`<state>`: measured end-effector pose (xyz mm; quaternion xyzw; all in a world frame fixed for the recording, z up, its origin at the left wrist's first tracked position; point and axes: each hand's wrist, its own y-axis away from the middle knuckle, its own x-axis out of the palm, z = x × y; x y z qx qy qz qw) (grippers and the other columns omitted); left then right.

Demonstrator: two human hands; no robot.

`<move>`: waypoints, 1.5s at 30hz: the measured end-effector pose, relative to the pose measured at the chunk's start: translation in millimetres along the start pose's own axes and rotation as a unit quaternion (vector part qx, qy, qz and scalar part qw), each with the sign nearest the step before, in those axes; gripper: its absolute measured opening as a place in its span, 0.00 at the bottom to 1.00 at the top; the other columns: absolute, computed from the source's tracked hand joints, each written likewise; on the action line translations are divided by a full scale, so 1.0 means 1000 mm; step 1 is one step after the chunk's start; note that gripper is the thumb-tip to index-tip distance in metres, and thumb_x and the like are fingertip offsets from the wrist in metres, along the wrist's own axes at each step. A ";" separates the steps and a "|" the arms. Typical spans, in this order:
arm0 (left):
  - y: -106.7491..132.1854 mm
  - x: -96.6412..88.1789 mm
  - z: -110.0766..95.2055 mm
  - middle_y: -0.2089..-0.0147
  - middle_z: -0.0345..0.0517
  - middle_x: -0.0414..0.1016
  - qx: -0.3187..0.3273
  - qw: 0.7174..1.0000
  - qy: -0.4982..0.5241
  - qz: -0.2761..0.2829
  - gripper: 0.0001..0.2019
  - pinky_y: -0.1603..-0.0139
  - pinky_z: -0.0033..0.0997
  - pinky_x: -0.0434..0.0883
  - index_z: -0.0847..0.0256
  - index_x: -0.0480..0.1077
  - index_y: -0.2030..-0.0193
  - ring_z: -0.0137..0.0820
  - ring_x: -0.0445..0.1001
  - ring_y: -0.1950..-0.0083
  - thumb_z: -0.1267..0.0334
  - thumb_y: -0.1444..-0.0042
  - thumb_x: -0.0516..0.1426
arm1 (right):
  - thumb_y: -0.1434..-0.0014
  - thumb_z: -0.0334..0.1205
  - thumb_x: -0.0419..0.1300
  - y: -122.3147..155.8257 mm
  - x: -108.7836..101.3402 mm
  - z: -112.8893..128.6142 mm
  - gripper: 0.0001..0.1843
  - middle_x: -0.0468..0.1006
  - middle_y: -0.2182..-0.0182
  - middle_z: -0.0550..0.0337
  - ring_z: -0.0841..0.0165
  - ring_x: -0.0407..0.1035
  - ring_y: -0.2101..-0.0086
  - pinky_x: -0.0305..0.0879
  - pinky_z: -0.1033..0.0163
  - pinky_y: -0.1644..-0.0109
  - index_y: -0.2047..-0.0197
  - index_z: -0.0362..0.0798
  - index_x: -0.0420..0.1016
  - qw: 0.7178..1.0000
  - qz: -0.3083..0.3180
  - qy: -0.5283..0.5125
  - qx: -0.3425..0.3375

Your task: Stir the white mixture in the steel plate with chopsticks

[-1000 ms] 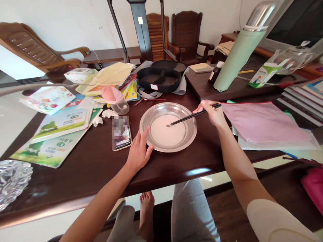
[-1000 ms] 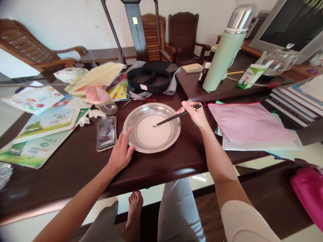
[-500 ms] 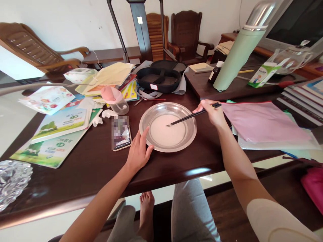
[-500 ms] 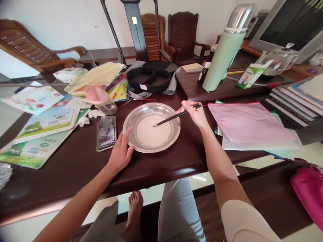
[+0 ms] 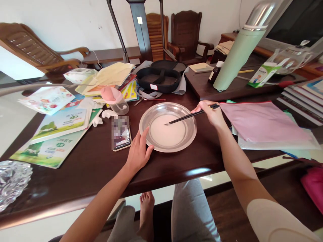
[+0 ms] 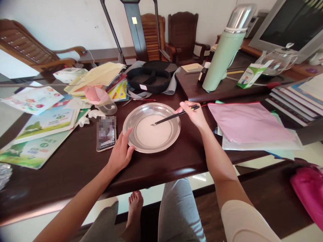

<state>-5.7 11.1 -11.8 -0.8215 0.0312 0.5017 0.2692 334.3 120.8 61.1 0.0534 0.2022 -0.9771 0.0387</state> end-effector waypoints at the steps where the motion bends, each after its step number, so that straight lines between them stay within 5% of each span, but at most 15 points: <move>1: 0.000 0.000 0.000 0.28 0.70 0.63 0.000 1.000 0.001 0.000 0.34 0.32 0.56 0.66 0.64 0.48 0.22 0.54 0.64 0.27 0.45 0.26 0.41 | 0.39 0.60 0.66 -0.001 -0.003 -0.002 0.24 0.82 0.78 0.60 0.63 0.79 0.72 0.74 0.55 0.56 0.78 0.53 0.79 1.000 -0.020 -0.008 -0.004; 4: -0.001 0.000 -0.001 0.28 0.70 0.63 0.005 1.000 0.003 -0.004 0.34 0.32 0.55 0.66 0.64 0.48 0.22 0.54 0.64 0.27 0.45 0.26 0.41 | 0.37 0.58 0.65 -0.001 -0.006 -0.006 0.26 0.80 0.81 0.61 0.63 0.77 0.75 0.73 0.56 0.60 0.81 0.53 0.77 0.999 -0.010 -0.038 -0.011; 10: -0.001 -0.001 -0.002 0.28 0.71 0.63 0.001 1.000 -0.007 0.001 0.35 0.32 0.56 0.66 0.65 0.47 0.22 0.54 0.64 0.27 0.44 0.26 0.40 | 0.41 0.62 0.66 0.004 0.009 0.003 0.23 0.85 0.73 0.58 0.62 0.81 0.67 0.75 0.57 0.57 0.75 0.52 0.81 0.993 0.121 -0.007 0.010; 18: -0.001 -0.001 -0.001 0.28 0.70 0.63 0.001 1.000 -0.005 0.003 0.34 0.32 0.56 0.66 0.64 0.47 0.22 0.54 0.65 0.27 0.44 0.26 0.40 | 0.41 0.65 0.64 0.000 -0.005 -0.002 0.28 0.81 0.80 0.59 0.60 0.79 0.72 0.76 0.53 0.56 0.81 0.53 0.75 0.999 -0.032 -0.009 0.008; 25: -0.001 -0.001 -0.002 0.28 0.70 0.63 0.000 1.000 -0.001 -0.001 0.34 0.31 0.56 0.66 0.65 0.48 0.22 0.54 0.63 0.26 0.44 0.26 0.41 | 0.42 0.65 0.66 0.004 0.008 0.004 0.25 0.85 0.73 0.57 0.61 0.81 0.67 0.75 0.56 0.57 0.76 0.52 0.80 0.995 0.099 -0.009 0.024; 33: 0.000 0.000 -0.001 0.28 0.70 0.62 -0.003 1.000 0.004 0.002 0.35 0.31 0.56 0.66 0.64 0.48 0.22 0.54 0.63 0.26 0.44 0.26 0.40 | 0.39 0.63 0.65 0.000 -0.005 -0.002 0.27 0.81 0.80 0.59 0.63 0.79 0.73 0.75 0.55 0.57 0.80 0.53 0.76 1.000 -0.027 -0.016 -0.002; 40: -0.001 -0.001 -0.002 0.28 0.70 0.63 -0.005 1.000 0.007 0.002 0.35 0.32 0.56 0.66 0.65 0.49 0.22 0.54 0.64 0.27 0.43 0.27 0.40 | 0.41 0.64 0.66 0.004 0.007 0.003 0.25 0.85 0.73 0.56 0.62 0.81 0.68 0.76 0.56 0.58 0.75 0.52 0.81 0.992 0.128 -0.009 0.019; 45: 0.000 0.000 -0.001 0.27 0.69 0.62 -0.010 1.000 0.008 0.002 0.34 0.31 0.57 0.65 0.64 0.49 0.22 0.54 0.63 0.26 0.44 0.27 0.41 | 0.42 0.65 0.66 0.002 0.005 0.003 0.25 0.85 0.74 0.58 0.61 0.81 0.67 0.76 0.55 0.53 0.75 0.52 0.80 0.998 0.053 0.006 0.016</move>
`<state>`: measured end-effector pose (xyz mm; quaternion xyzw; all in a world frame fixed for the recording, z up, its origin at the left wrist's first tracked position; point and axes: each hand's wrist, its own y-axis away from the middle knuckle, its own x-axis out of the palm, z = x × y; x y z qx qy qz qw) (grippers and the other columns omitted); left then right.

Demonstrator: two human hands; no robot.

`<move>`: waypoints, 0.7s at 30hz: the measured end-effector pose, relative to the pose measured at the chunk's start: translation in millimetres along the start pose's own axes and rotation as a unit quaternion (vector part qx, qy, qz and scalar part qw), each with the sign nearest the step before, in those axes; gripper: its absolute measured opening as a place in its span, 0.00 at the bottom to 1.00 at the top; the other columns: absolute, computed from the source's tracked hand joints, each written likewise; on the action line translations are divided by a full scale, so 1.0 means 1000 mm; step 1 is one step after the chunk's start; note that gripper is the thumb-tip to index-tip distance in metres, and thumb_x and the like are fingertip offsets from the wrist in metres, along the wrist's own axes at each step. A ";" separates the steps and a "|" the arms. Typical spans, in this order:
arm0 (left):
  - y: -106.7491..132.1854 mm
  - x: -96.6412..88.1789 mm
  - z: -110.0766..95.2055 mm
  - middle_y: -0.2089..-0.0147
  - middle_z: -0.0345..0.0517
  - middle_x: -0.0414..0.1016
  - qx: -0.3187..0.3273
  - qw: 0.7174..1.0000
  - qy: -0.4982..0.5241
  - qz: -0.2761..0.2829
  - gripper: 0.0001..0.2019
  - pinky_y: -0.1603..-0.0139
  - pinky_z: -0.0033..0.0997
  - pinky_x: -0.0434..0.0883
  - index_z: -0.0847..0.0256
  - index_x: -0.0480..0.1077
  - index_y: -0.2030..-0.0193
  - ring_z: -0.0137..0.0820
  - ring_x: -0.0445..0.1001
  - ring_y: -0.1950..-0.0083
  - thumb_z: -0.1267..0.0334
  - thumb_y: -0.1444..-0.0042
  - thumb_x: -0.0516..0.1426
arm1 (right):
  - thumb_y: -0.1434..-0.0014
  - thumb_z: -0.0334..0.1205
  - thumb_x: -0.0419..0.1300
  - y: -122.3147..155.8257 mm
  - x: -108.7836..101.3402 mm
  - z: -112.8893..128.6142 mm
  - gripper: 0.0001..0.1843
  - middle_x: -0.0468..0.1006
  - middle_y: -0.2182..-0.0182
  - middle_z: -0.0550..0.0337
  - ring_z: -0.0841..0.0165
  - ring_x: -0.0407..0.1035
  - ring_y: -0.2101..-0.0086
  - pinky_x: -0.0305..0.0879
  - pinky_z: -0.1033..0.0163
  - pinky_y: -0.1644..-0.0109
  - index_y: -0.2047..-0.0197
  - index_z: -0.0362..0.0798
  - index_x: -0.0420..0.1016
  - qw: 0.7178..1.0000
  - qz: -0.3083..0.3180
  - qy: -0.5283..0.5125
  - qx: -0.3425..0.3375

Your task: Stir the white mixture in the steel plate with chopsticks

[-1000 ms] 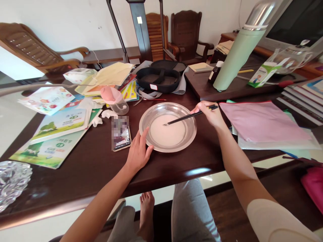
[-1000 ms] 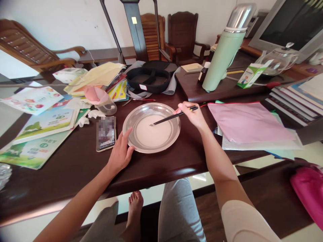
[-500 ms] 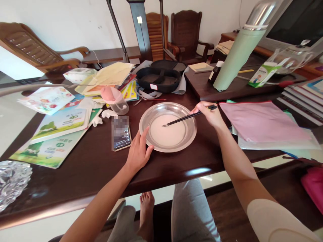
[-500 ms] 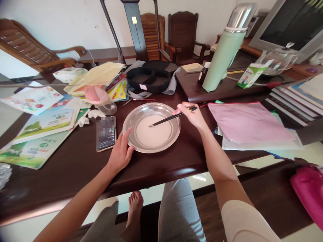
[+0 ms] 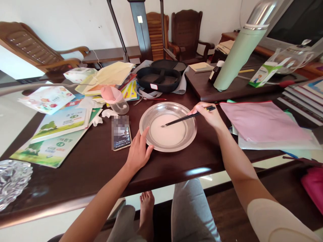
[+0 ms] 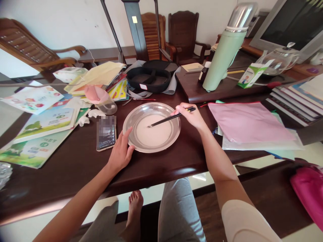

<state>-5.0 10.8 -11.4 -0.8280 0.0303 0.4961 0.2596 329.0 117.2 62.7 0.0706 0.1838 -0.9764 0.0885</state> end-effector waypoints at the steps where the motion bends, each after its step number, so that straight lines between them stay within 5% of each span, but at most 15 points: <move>1: 0.000 0.000 0.000 0.27 0.70 0.62 0.000 1.000 -0.001 0.000 0.34 0.31 0.57 0.65 0.64 0.49 0.22 0.54 0.62 0.26 0.44 0.27 0.41 | 0.42 0.64 0.66 0.000 -0.003 -0.001 0.25 0.84 0.75 0.59 0.61 0.81 0.69 0.76 0.54 0.53 0.76 0.53 0.79 1.000 -0.027 -0.004 -0.002; 5: 0.000 0.001 0.001 0.28 0.70 0.62 0.005 1.000 -0.003 -0.003 0.35 0.31 0.57 0.65 0.64 0.49 0.22 0.54 0.62 0.26 0.44 0.27 0.40 | 0.38 0.61 0.64 0.000 -0.011 -0.006 0.27 0.80 0.80 0.60 0.62 0.79 0.72 0.75 0.55 0.58 0.81 0.53 0.76 0.998 -0.053 -0.041 -0.015; 11: 0.000 -0.001 -0.001 0.28 0.68 0.63 0.005 1.000 -0.010 0.004 0.34 0.31 0.57 0.65 0.62 0.47 0.22 0.53 0.63 0.26 0.44 0.26 0.40 | 0.42 0.64 0.66 0.002 0.004 0.000 0.24 0.85 0.72 0.58 0.62 0.80 0.67 0.75 0.56 0.57 0.75 0.53 0.81 0.997 0.076 -0.009 0.002; 18: 0.000 0.000 0.000 0.27 0.69 0.62 0.002 1.000 -0.009 0.001 0.34 0.31 0.57 0.65 0.63 0.48 0.22 0.54 0.63 0.26 0.44 0.26 0.40 | 0.40 0.62 0.65 -0.001 -0.007 -0.004 0.25 0.81 0.78 0.60 0.62 0.79 0.71 0.74 0.54 0.55 0.78 0.53 0.77 0.997 -0.074 -0.012 -0.009; 21: -0.001 0.000 0.000 0.28 0.70 0.63 0.007 1.000 -0.001 -0.005 0.35 0.32 0.56 0.66 0.64 0.49 0.22 0.54 0.64 0.26 0.44 0.27 0.41 | 0.38 0.61 0.64 -0.001 -0.011 -0.008 0.27 0.79 0.81 0.60 0.63 0.77 0.73 0.74 0.55 0.58 0.81 0.53 0.75 0.997 -0.066 -0.039 -0.021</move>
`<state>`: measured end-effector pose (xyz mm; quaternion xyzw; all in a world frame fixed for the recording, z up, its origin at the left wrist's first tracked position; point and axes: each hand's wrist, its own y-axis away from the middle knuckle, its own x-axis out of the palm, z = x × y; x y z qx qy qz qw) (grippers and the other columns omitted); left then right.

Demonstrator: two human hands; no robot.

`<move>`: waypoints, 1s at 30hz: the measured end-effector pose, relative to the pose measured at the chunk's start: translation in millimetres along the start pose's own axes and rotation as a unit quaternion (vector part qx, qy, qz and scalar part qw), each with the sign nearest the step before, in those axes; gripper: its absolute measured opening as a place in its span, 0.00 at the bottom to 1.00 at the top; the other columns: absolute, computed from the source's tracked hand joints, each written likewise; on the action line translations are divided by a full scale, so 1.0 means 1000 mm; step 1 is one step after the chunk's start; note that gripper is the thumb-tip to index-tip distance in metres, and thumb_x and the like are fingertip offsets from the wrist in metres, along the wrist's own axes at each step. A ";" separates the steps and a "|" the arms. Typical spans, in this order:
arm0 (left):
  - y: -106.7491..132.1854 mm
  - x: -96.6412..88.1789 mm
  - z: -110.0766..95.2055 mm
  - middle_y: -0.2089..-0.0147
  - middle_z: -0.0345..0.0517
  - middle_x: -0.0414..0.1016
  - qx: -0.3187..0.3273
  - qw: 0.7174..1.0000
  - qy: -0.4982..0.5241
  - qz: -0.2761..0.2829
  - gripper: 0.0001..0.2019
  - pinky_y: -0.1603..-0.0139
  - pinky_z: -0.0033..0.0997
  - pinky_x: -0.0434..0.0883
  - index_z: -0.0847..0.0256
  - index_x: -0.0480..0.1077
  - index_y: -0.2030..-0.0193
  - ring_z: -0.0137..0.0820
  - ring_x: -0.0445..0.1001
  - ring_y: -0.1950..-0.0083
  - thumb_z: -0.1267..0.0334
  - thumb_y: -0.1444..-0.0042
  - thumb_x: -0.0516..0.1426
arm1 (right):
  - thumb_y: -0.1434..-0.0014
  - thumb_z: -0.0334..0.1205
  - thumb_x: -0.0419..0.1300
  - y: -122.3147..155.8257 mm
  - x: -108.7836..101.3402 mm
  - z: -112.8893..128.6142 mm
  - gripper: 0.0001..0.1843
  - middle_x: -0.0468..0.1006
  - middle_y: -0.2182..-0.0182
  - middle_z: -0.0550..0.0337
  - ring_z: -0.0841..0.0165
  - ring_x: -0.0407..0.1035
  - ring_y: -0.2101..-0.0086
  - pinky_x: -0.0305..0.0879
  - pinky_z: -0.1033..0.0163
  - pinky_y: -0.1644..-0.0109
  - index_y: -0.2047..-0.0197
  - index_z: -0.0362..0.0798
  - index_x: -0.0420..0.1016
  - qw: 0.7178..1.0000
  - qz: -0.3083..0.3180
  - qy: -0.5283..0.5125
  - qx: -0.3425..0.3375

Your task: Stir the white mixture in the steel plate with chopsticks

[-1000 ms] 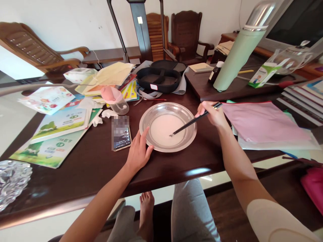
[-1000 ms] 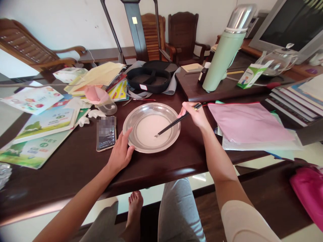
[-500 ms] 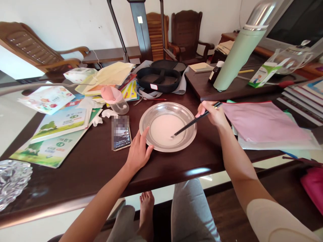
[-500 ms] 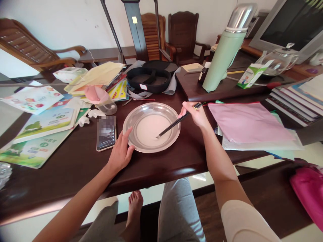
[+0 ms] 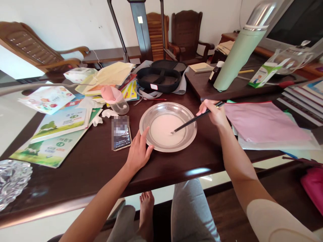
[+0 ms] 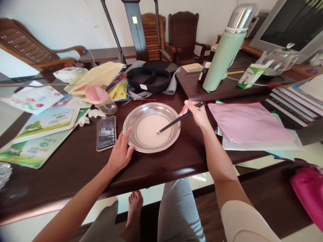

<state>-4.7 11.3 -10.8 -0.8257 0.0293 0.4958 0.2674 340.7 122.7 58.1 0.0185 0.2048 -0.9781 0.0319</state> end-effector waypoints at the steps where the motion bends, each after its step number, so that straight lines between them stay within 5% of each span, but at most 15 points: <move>1: 0.000 0.000 0.000 0.28 0.70 0.63 0.001 1.000 0.001 -0.001 0.34 0.32 0.56 0.66 0.64 0.49 0.22 0.54 0.64 0.27 0.44 0.27 0.41 | 0.37 0.60 0.64 0.001 0.001 0.000 0.27 0.79 0.81 0.60 0.63 0.77 0.73 0.73 0.55 0.59 0.81 0.53 0.76 1.000 0.024 -0.006 0.002; 6: -0.001 -0.002 -0.002 0.28 0.69 0.63 0.000 1.000 -0.003 0.004 0.34 0.32 0.55 0.66 0.64 0.49 0.22 0.53 0.64 0.27 0.44 0.26 0.41 | 0.43 0.66 0.66 0.005 0.017 0.006 0.25 0.85 0.73 0.58 0.61 0.80 0.68 0.75 0.56 0.58 0.75 0.53 0.81 0.990 0.133 0.025 0.028; 14: 0.000 0.000 -0.001 0.28 0.72 0.62 0.005 1.000 -0.002 0.001 0.35 0.32 0.56 0.66 0.66 0.49 0.23 0.55 0.63 0.26 0.44 0.26 0.40 | 0.37 0.58 0.66 0.000 0.001 0.001 0.24 0.81 0.80 0.61 0.63 0.78 0.73 0.73 0.56 0.58 0.79 0.53 0.78 1.000 -0.012 -0.004 -0.012; 22: 0.000 -0.001 -0.002 0.28 0.70 0.63 0.001 1.000 -0.001 0.002 0.34 0.32 0.55 0.66 0.64 0.49 0.22 0.54 0.64 0.27 0.44 0.26 0.40 | 0.42 0.63 0.67 0.004 0.016 0.005 0.24 0.85 0.72 0.58 0.62 0.81 0.67 0.75 0.58 0.57 0.74 0.52 0.81 0.990 0.140 0.018 0.028; 30: 0.000 0.000 0.000 0.29 0.70 0.63 0.008 1.000 -0.008 -0.001 0.34 0.33 0.54 0.67 0.65 0.48 0.22 0.53 0.65 0.28 0.45 0.26 0.40 | 0.39 0.61 0.66 -0.001 0.004 -0.002 0.26 0.81 0.80 0.60 0.64 0.78 0.73 0.74 0.57 0.58 0.80 0.52 0.77 1.000 -0.017 0.002 0.011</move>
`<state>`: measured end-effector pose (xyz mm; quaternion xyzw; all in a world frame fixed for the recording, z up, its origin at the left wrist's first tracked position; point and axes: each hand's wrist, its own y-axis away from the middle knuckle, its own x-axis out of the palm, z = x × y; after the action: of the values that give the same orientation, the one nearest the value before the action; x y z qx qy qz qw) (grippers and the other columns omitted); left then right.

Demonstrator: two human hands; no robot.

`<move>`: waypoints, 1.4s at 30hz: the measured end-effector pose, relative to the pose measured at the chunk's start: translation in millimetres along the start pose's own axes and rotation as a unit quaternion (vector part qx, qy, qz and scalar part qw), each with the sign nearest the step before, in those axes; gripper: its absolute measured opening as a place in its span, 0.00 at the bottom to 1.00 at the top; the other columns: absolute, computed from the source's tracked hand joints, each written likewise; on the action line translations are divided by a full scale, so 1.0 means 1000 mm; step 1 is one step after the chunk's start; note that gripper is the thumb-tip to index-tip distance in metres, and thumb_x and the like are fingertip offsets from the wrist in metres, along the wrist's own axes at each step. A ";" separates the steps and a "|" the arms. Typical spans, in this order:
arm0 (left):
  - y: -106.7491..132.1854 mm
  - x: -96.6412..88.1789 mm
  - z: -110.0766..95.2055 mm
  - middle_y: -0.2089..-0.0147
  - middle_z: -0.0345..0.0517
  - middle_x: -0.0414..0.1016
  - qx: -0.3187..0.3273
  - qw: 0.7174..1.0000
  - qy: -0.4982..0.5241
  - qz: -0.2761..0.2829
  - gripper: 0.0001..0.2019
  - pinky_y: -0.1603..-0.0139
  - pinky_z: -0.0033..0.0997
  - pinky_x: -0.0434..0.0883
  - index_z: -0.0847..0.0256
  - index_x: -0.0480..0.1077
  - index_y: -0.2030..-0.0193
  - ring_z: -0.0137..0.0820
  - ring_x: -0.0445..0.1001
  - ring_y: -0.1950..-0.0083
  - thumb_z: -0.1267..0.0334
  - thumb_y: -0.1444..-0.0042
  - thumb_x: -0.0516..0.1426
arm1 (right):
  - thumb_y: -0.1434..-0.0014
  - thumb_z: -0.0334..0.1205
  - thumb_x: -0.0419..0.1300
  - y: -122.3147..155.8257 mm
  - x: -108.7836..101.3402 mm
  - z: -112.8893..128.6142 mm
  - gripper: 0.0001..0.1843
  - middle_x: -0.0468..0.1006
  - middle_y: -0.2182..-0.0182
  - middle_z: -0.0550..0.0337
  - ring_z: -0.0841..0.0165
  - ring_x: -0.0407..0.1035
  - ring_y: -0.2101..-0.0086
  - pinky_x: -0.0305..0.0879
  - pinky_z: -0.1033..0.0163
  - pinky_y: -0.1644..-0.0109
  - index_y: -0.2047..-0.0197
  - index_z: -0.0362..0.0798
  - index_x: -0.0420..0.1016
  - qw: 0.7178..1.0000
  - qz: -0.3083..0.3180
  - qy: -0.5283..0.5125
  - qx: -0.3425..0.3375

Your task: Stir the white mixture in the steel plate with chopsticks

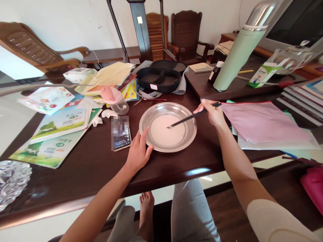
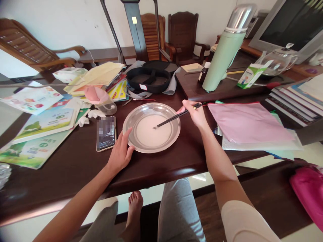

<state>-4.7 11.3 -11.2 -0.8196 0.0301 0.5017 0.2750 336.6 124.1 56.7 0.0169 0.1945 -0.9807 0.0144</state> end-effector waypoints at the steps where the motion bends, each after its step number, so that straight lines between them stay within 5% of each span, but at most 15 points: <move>1: 0.000 0.000 0.000 0.29 0.70 0.64 0.000 1.000 0.000 0.000 0.34 0.33 0.54 0.67 0.65 0.48 0.22 0.53 0.65 0.28 0.44 0.26 0.40 | 0.39 0.61 0.66 0.000 -0.001 -0.001 0.27 0.80 0.81 0.60 0.64 0.77 0.74 0.73 0.57 0.59 0.81 0.52 0.76 1.000 -0.001 -0.010 0.000; 8: 0.000 -0.001 -0.001 0.28 0.70 0.63 -0.005 1.000 0.002 0.002 0.34 0.32 0.54 0.67 0.64 0.49 0.22 0.53 0.65 0.27 0.44 0.26 0.40 | 0.40 0.62 0.66 0.005 0.011 0.005 0.24 0.85 0.74 0.58 0.63 0.80 0.69 0.75 0.58 0.58 0.75 0.52 0.81 0.990 0.137 0.006 0.014; 16: 0.000 0.000 0.000 0.28 0.70 0.62 -0.008 1.000 0.008 -0.002 0.34 0.32 0.56 0.66 0.64 0.49 0.22 0.54 0.63 0.26 0.43 0.27 0.40 | 0.38 0.60 0.65 0.001 -0.002 0.003 0.25 0.81 0.79 0.60 0.63 0.79 0.72 0.74 0.56 0.56 0.79 0.52 0.77 1.000 0.014 0.014 -0.007; 24: 0.000 -0.001 -0.001 0.28 0.71 0.63 -0.003 1.000 0.003 -0.001 0.34 0.32 0.56 0.67 0.65 0.49 0.22 0.54 0.64 0.27 0.45 0.26 0.41 | 0.41 0.63 0.67 0.006 0.012 0.008 0.24 0.85 0.73 0.57 0.62 0.81 0.68 0.75 0.58 0.57 0.75 0.51 0.81 0.989 0.149 0.023 0.013; 32: 0.000 -0.001 0.000 0.28 0.72 0.63 -0.006 1.000 0.000 0.004 0.35 0.32 0.57 0.66 0.65 0.49 0.23 0.55 0.64 0.26 0.43 0.27 0.39 | 0.39 0.61 0.66 0.001 -0.003 0.002 0.25 0.81 0.80 0.60 0.63 0.79 0.72 0.75 0.56 0.57 0.79 0.52 0.77 1.000 0.000 0.008 -0.003; 38: 0.000 -0.001 0.000 0.28 0.71 0.62 -0.008 1.000 0.004 0.004 0.35 0.31 0.57 0.66 0.64 0.48 0.22 0.54 0.63 0.26 0.43 0.26 0.40 | 0.40 0.61 0.66 0.005 0.008 0.004 0.23 0.83 0.75 0.59 0.63 0.80 0.70 0.75 0.58 0.59 0.76 0.52 0.80 0.991 0.135 0.001 0.021; 42: 0.000 -0.001 -0.001 0.28 0.71 0.63 -0.008 1.000 0.005 0.001 0.34 0.31 0.57 0.65 0.64 0.49 0.22 0.54 0.63 0.26 0.44 0.26 0.40 | 0.42 0.63 0.67 0.005 0.011 0.008 0.24 0.85 0.73 0.58 0.61 0.82 0.66 0.76 0.56 0.54 0.74 0.52 0.81 0.993 0.108 0.039 0.015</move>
<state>-4.1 10.9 -10.0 -0.8241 0.0279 0.4984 0.2678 325.2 116.4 61.9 0.0766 0.1772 -0.9747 0.1127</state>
